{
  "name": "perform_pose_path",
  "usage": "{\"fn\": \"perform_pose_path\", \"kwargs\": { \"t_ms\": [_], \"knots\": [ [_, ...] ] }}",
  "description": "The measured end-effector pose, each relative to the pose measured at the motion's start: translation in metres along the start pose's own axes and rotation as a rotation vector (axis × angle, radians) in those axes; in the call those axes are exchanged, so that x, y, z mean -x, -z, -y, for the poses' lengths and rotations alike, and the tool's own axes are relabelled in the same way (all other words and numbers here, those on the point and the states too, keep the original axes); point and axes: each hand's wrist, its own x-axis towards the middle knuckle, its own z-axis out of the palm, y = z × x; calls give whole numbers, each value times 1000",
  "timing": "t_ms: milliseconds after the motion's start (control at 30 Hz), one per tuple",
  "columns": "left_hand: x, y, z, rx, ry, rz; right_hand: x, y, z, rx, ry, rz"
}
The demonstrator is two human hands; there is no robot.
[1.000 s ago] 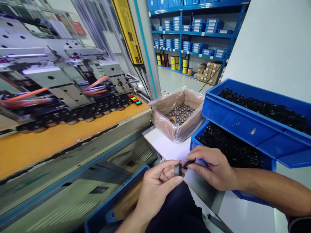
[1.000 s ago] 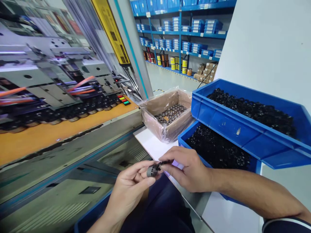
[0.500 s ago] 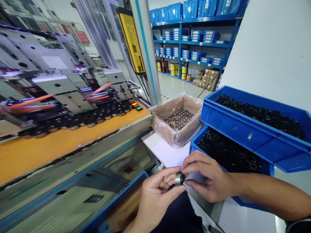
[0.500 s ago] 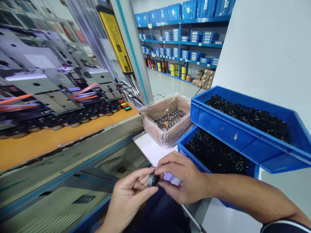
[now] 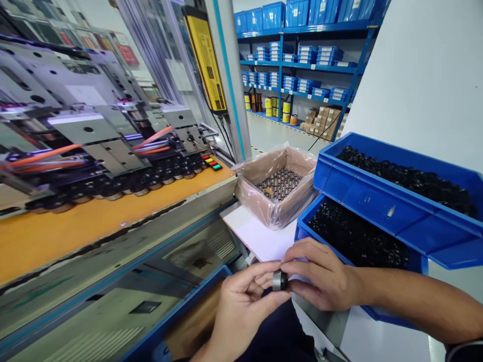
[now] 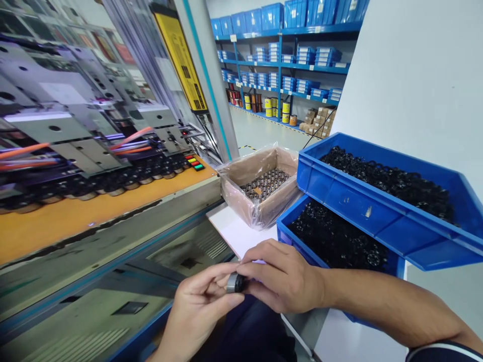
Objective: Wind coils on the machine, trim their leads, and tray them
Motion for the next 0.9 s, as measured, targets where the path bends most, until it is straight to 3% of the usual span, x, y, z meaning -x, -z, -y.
{"fn": "perform_pose_path", "kwargs": {
  "t_ms": [900],
  "knots": [
    [3,5,7,23,8,7,-2,2,1,43,66,15]
  ]
}}
